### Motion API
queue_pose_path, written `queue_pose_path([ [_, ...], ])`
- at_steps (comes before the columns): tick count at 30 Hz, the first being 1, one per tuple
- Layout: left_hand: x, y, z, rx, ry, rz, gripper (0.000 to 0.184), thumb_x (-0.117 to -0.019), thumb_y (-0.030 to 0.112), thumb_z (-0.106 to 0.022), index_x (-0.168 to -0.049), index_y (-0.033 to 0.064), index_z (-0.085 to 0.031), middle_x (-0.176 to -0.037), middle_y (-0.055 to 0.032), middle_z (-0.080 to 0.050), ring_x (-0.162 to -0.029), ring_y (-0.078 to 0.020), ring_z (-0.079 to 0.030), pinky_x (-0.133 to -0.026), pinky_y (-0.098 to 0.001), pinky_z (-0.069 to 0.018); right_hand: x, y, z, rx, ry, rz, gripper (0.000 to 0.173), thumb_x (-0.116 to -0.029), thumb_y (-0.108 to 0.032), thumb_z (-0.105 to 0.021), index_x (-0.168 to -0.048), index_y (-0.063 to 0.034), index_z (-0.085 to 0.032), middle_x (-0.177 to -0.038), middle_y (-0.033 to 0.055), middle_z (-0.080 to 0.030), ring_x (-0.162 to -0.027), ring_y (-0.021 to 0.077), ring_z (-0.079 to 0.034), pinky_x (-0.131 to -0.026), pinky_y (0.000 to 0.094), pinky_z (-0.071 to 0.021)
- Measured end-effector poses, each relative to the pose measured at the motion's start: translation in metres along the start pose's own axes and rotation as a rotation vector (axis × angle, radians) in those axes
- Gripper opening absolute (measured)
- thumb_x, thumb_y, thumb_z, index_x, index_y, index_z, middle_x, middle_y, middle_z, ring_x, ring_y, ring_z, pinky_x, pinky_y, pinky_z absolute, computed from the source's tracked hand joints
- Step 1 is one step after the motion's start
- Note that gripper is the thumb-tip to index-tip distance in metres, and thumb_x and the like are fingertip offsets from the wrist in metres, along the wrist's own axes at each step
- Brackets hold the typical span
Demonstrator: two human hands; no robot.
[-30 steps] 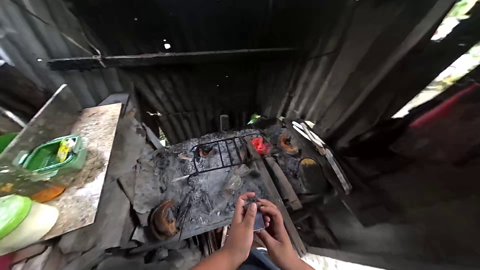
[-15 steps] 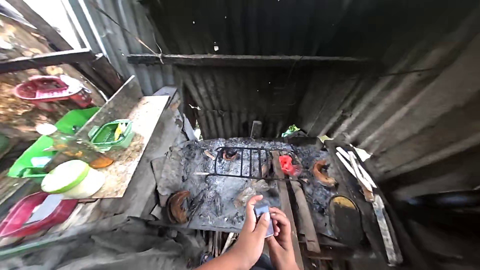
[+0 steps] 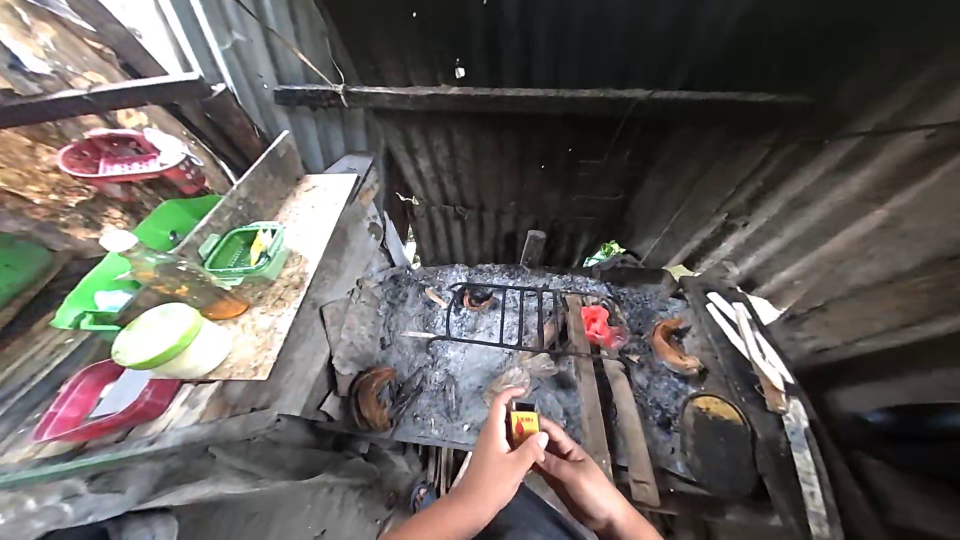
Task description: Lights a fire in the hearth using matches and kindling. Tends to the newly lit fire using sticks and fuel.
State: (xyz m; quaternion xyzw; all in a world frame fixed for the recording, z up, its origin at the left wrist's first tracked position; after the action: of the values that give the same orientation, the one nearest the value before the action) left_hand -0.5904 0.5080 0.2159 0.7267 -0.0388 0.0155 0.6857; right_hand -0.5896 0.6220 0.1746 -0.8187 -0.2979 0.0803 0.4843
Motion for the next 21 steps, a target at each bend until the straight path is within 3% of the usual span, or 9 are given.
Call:
queue_pose_path([
  [2,-0.004,-0.002,0.008,-0.038,0.053,0.013,0.063,-0.0925,0.016,-0.072,-0.147,0.0049,-0.042,-0.119,-0.0117,-0.066,-0.1,-0.0136,-0.069,-0.088,-0.0322,-0.0602,-0.001,-0.002,0.009,0.085,0.074,0.039,0.049,-0.0939,-0.002,-0.058,-0.142,-0.0079,-0.054,-0.128,0.0078,-0.068,-0.108,0.0205,-0.069,-0.094,0.0416,-0.0588],
  [4,-0.007,0.0,0.013,-0.141,0.065,-0.001,0.063,-0.0924,0.018,-0.073,-0.147,0.0054,-0.044,-0.121,-0.012,-0.066,-0.103,-0.0143,-0.069,-0.091,-0.0338,-0.0597,-0.001,-0.01,0.02,0.164,0.204,0.163,0.043,-0.0944,-0.004,-0.055,-0.137,-0.0083,-0.056,-0.127,0.008,-0.066,-0.103,0.0209,-0.069,-0.089,0.0408,-0.0603],
  [6,-0.009,0.006,0.013,-0.312,0.04,-0.02,0.06,-0.0928,0.02,-0.072,-0.146,0.0066,-0.048,-0.127,-0.0134,-0.066,-0.109,-0.0171,-0.068,-0.095,-0.0377,-0.0581,0.0,-0.023,0.022,0.231,0.284,0.298,0.029,-0.0978,-0.011,-0.059,-0.126,-0.012,-0.066,-0.12,0.0049,-0.068,-0.099,0.0163,-0.069,-0.085,0.0348,-0.0609],
  [9,-0.011,0.009,0.001,-0.621,-0.095,0.032,0.053,-0.0955,0.019,-0.067,-0.146,0.0097,-0.052,-0.134,-0.0159,-0.063,-0.115,-0.0262,-0.067,-0.098,-0.0457,-0.0563,0.0,-0.028,0.025,0.354,0.4,0.353,0.017,-0.0977,-0.011,-0.06,-0.108,-0.0076,-0.074,-0.109,0.0042,-0.068,-0.09,0.0125,-0.069,-0.079,0.0291,-0.0618],
  [11,-0.013,0.002,-0.006,-0.812,-0.245,0.117,0.051,-0.0983,0.018,-0.062,-0.148,0.0142,-0.05,-0.135,-0.0182,-0.061,-0.113,-0.0326,-0.068,-0.094,-0.0509,-0.0572,-0.002,-0.013,0.033,0.287,0.528,0.215,0.013,-0.0968,-0.006,-0.058,-0.098,-0.0025,-0.071,-0.096,0.0049,-0.07,-0.08,0.0134,-0.069,-0.074,0.0305,-0.0616],
  [14,-0.011,-0.016,-0.015,-0.979,-0.4,0.179,0.05,-0.1011,0.014,-0.056,-0.151,0.0168,-0.047,-0.135,-0.0222,-0.06,-0.108,-0.0406,-0.069,-0.087,-0.0581,-0.0582,-0.001,0.021,0.039,0.074,0.604,-0.075,0.012,-0.1006,0.0,-0.052,-0.096,-0.001,-0.063,-0.078,0.0046,-0.07,-0.069,0.0134,-0.069,-0.068,0.0323,-0.0615],
  [17,-0.004,-0.028,-0.025,-1.102,-0.497,0.137,0.051,-0.1011,0.01,-0.056,-0.15,0.0146,-0.045,-0.132,-0.0246,-0.06,-0.105,-0.0448,-0.068,-0.082,-0.0606,-0.0588,0.002,0.055,0.042,-0.214,0.559,-0.274,0.021,-0.1064,-0.007,-0.041,-0.101,-0.006,-0.061,-0.08,0.0072,-0.073,-0.071,0.017,-0.072,-0.07,0.0363,-0.0622],
  [21,-0.003,-0.03,-0.033,-1.143,-0.587,0.104,0.052,-0.1009,0.011,-0.06,-0.15,0.0114,-0.044,-0.127,-0.0248,-0.061,-0.104,-0.0453,-0.067,-0.081,-0.0593,-0.0587,0.0,0.07,0.041,-0.427,0.425,-0.344,0.033,-0.1093,-0.014,-0.033,-0.101,-0.0103,-0.065,-0.085,0.0088,-0.075,-0.076,0.0184,-0.073,-0.076,0.0383,-0.0626],
])
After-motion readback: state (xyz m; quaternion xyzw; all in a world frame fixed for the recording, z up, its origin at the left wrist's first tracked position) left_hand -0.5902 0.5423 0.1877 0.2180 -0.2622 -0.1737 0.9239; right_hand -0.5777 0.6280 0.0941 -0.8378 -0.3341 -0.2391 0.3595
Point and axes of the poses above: each hand's wrist, its own x-axis away from the middle knuckle, its own z-axis out of the back of the hand, y = z × x, the point moved 9 cm from there along -x, towards the middle knuckle
